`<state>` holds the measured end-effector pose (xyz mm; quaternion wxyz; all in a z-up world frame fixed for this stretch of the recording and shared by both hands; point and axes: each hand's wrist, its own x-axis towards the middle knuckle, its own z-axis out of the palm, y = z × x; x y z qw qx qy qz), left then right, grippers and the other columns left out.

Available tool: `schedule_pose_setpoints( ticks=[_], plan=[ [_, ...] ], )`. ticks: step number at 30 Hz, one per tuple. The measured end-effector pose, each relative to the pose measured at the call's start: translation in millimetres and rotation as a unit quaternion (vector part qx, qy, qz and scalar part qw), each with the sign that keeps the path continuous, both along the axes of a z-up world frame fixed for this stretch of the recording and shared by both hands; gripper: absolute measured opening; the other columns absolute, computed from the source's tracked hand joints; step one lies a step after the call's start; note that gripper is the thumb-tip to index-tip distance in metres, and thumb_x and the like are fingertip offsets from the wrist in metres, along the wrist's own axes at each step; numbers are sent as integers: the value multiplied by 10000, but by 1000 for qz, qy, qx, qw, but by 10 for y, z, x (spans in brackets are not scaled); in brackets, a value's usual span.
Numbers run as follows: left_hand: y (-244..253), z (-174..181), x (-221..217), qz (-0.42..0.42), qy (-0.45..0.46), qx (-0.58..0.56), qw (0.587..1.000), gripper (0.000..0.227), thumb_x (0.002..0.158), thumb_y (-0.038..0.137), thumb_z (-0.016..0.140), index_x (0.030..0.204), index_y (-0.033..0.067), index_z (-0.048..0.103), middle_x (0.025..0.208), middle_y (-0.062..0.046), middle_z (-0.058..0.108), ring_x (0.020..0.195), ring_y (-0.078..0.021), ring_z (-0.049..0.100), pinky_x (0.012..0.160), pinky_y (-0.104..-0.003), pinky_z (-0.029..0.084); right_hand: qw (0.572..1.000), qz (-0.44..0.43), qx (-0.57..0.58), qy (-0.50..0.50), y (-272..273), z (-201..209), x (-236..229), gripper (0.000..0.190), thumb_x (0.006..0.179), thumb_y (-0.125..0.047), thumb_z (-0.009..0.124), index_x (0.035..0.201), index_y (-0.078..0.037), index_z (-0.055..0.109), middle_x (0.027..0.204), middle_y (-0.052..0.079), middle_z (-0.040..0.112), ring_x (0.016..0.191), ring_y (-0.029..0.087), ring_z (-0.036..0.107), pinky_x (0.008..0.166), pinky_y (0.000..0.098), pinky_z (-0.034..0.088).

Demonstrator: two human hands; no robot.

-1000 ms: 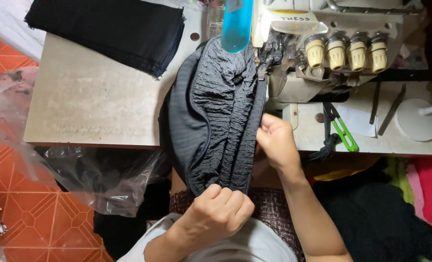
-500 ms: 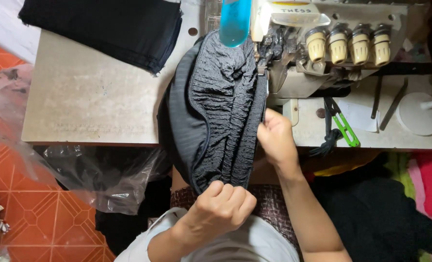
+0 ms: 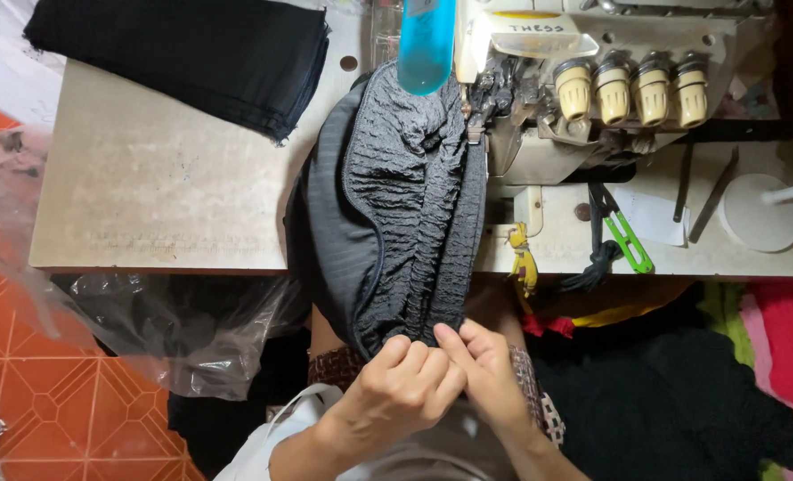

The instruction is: Inspecting and stretching the waistband of a garment at a sewing workstation

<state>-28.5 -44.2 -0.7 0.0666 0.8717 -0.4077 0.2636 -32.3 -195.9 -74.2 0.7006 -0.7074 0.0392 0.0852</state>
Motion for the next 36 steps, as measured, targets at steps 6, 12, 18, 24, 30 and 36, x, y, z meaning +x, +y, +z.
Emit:
schedule_pose_setpoints(
  ticks=[6, 12, 18, 24, 30, 36],
  plan=[
    [-156, -413, -367, -121, 83, -114, 983, 214, 969, 51, 505, 833, 20, 668, 1044, -174, 597, 894, -316, 592, 807, -422, 417, 990, -20, -138, 35, -60, 228, 155, 179, 907, -244, 573, 1029, -126, 629, 842, -15, 763, 768, 54, 641, 723, 224, 506],
    [381, -2237, -957, -72, 252, -131, 956, 272, 986, 314, 585, 810, 106, 593, 785, -57, 521, 694, -249, 532, 612, -386, 422, 951, -14, 306, 43, -82, 333, -123, 423, 891, -137, 630, 1227, 110, 561, 1151, 232, 664, 1049, 283, 637, 928, 373, 503],
    [2503, -2777, 836, 198, 178, -133, 955, 115, 945, 236, 618, 885, 142, 646, 797, -19, 582, 763, -254, 604, 681, -389, 474, 967, -12, 246, 71, 222, -165, -27, 380, 858, 57, 494, 1228, 58, 581, 1205, 187, 666, 1103, 235, 626, 975, 347, 491],
    [1880, -768, 1682, 407, 105, -117, 900, 57, 911, 172, 646, 948, 172, 690, 806, 12, 633, 821, -257, 664, 739, -390, 517, 993, -114, 23, 3, 193, -897, 197, 104, 795, 47, 559, 819, 32, 659, 708, 74, 598, 707, 157, 507, 668, 338, 491],
    [79, 586, 960, -197, 85, -177, 961, 306, 1027, 1, 534, 1316, 98, 553, 1334, -164, 584, 1247, -359, 611, 1045, -497, 524, 985, -88, -71, -127, 228, -216, 75, 289, 799, 127, 447, 977, 32, 654, 988, 51, 704, 952, 92, 576, 761, 252, 507],
    [178, 368, 1284, 24, 28, -62, 997, 540, 831, 609, 666, 1012, 106, 591, 1293, -137, 549, 1110, -310, 513, 838, -434, 336, 992, -121, 44, 14, 20, -545, -186, 252, 918, -41, 599, 702, -113, 489, 629, -50, 419, 604, 37, 350, 531, 215, 294]
  ],
)
